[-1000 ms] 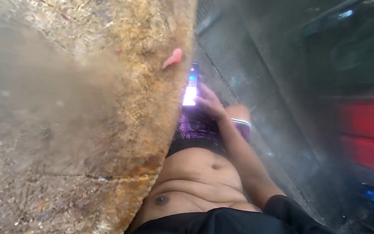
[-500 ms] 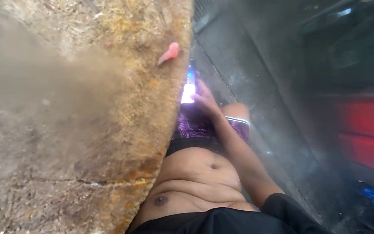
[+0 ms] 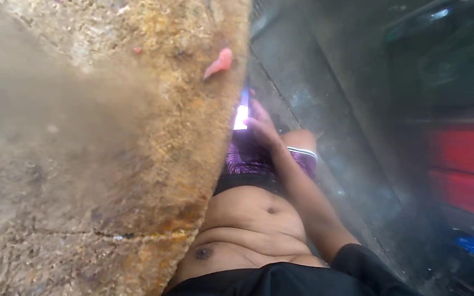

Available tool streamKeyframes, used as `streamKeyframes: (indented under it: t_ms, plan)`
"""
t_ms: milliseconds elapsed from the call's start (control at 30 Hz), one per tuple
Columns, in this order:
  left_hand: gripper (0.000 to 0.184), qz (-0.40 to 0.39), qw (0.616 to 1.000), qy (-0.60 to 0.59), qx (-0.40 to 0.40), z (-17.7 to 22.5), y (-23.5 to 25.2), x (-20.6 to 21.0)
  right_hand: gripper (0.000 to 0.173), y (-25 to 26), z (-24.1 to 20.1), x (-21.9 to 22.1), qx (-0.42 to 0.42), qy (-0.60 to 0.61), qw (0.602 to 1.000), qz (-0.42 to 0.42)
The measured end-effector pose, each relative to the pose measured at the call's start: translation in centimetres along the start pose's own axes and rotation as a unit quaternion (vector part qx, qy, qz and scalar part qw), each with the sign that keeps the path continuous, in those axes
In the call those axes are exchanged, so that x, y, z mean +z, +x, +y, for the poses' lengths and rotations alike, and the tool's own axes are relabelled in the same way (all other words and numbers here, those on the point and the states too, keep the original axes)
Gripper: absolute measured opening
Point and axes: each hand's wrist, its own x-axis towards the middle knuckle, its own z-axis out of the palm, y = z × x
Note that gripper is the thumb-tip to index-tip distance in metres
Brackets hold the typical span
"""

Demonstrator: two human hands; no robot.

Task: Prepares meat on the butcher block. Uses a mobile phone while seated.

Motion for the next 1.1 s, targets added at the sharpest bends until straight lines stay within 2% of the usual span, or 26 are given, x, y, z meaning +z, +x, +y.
streamKeyframes:
  t_ms: [167,533,667,800,933,1100]
  plan:
    - [0.072,0.001,1.000,-0.020,-0.013,0.0,-0.1,0.0,0.068,-0.1,0.0,-0.1,-0.004,0.005,1.000,-0.008]
    - [0.066,-0.018,1.000,0.003,0.022,0.1,-0.1,0.0,0.063,0.0,0.3,-0.4,-0.006,0.006,1.000,-0.018]
    - [0.069,-0.006,1.000,-0.010,0.006,0.1,-0.1,0.0,0.062,0.0,0.1,0.0,-0.002,0.004,1.000,-0.003]
    - [0.059,0.012,0.998,0.029,0.047,0.1,0.1,0.1,0.063,0.1,-0.2,0.5,-0.002,0.008,1.000,0.010]
    - [0.067,0.005,1.000,0.013,0.022,0.1,0.2,0.2,0.066,0.3,0.0,0.7,0.002,0.003,1.000,0.026]
    - [0.068,0.000,1.000,0.000,0.011,0.1,0.1,0.1,0.059,0.3,0.0,0.5,0.002,-0.008,1.000,0.025]
